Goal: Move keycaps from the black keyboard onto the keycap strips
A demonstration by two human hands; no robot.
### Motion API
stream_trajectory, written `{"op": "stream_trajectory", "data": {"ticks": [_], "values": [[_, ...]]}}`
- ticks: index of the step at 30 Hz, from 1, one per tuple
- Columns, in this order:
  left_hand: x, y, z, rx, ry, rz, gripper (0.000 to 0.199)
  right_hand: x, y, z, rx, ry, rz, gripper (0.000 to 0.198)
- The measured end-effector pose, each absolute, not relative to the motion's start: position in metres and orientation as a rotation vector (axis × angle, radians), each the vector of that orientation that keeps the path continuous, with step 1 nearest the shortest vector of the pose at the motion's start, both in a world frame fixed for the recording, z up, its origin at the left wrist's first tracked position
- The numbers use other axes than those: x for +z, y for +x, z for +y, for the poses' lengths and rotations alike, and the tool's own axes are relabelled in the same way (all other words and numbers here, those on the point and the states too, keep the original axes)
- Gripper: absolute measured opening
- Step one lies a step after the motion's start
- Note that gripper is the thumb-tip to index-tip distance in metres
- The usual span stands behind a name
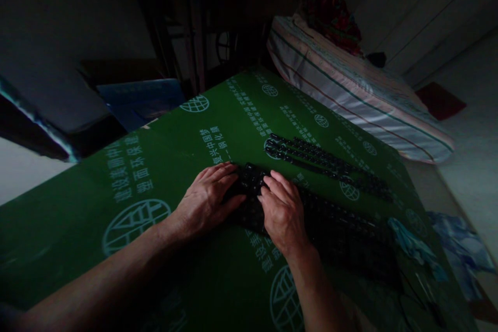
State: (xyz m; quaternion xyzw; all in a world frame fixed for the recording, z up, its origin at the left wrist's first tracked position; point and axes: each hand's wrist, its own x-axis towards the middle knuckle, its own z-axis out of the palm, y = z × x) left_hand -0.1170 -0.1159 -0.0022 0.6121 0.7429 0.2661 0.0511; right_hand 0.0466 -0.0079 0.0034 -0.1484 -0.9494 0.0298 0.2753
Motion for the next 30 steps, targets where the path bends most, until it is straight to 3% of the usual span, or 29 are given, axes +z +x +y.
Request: {"op": "stream_trajectory", "data": {"ticks": [17, 22, 30], "values": [[-0.004, -0.118, -0.115, 0.825, 1.884, 2.254, 0.041, 0.004, 0.051, -0.026, -0.277, -0.449, -2.616, 0.026], [-0.005, -0.118, -0.114, 0.841, 1.897, 2.260, 0.040, 0.009, 0.052, -0.031, -0.295, -0.496, -2.712, 0.035], [-0.004, -0.119, -0.114, 0.833, 1.901, 2.258, 0.040, 0.001, 0.052, -0.029, -0.198, -0.511, -2.664, 0.032]]}}
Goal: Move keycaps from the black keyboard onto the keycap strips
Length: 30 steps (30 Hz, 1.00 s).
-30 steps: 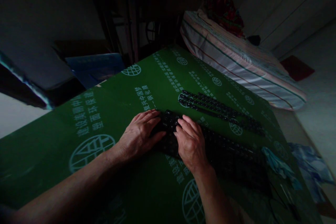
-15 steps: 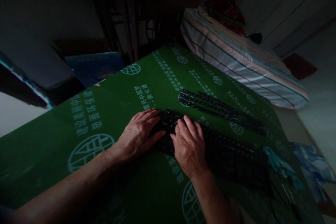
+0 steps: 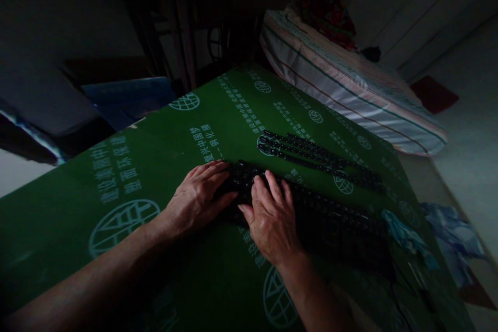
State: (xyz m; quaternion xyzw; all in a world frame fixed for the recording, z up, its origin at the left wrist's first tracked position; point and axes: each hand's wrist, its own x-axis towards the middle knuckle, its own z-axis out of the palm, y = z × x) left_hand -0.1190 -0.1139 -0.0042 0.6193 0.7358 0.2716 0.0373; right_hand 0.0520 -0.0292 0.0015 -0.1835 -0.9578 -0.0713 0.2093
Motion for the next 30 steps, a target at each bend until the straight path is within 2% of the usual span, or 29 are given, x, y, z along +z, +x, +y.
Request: {"op": "stream_trajectory", "data": {"ticks": [9, 30], "values": [[-0.0044, -0.1186, -0.1143, 0.842, 1.891, 2.271, 0.040, 0.0014, 0.0586, -0.0288, -0.134, -0.520, -2.476, 0.023], [-0.0121, -0.1251, -0.1145, 0.883, 1.955, 2.301, 0.042, 0.0016, 0.0538, -0.0272, 0.031, -0.546, -2.465, 0.022]]}}
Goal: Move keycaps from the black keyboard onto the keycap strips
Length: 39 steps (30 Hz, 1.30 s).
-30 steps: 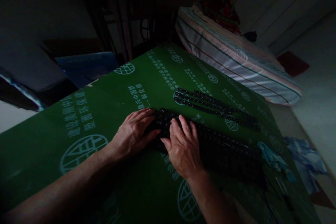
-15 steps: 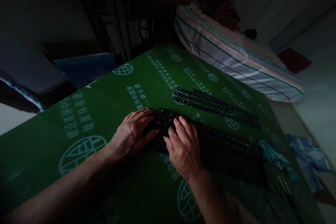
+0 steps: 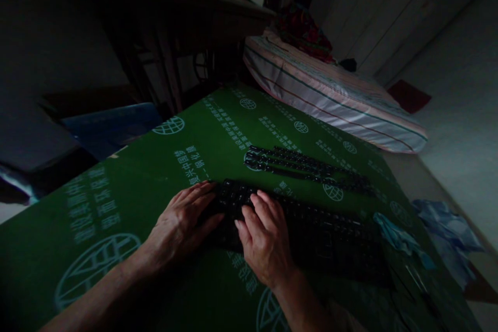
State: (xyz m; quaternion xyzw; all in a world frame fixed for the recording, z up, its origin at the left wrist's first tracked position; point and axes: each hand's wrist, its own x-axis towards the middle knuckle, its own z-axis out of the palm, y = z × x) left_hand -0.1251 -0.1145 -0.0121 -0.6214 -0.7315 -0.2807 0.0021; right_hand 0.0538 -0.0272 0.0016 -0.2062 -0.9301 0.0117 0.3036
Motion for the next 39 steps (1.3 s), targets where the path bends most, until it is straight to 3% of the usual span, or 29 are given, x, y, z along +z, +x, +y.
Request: {"op": "stream_trajectory", "data": {"ticks": [11, 19, 39], "values": [[-0.014, -0.128, -0.116, -0.913, -1.936, -2.260, 0.042, 0.021, 0.051, 0.066, 0.132, -0.651, -2.312, 0.020], [-0.019, -0.130, -0.117, -0.916, -1.926, -2.214, 0.043, 0.014, 0.025, 0.150, -0.029, -0.789, -2.511, 0.023], [-0.013, -0.127, -0.119, -0.926, -1.930, -2.213, 0.039, -0.007, 0.002, 0.186, -0.093, -0.884, -2.668, 0.023]]}}
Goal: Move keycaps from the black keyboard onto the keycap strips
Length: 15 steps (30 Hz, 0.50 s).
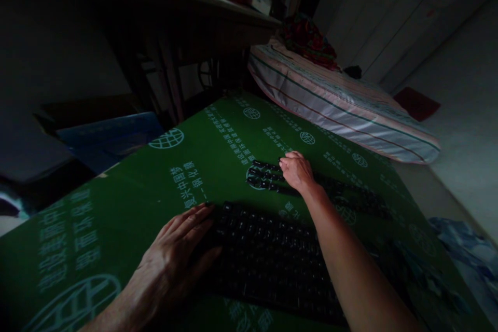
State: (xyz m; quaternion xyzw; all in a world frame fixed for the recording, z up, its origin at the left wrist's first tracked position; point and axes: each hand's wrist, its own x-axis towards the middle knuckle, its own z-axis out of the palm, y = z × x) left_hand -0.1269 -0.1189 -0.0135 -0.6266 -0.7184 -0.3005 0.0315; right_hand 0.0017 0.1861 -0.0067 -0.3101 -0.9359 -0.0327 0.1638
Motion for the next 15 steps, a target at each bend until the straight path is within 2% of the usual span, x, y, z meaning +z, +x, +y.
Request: {"op": "stream_trajectory", "data": {"ticks": [15], "values": [[-0.019, -0.127, -0.119, -0.903, -1.910, -2.144, 0.040, -0.001, -0.013, 0.212, -0.011, -0.932, -2.747, 0.017]]}}
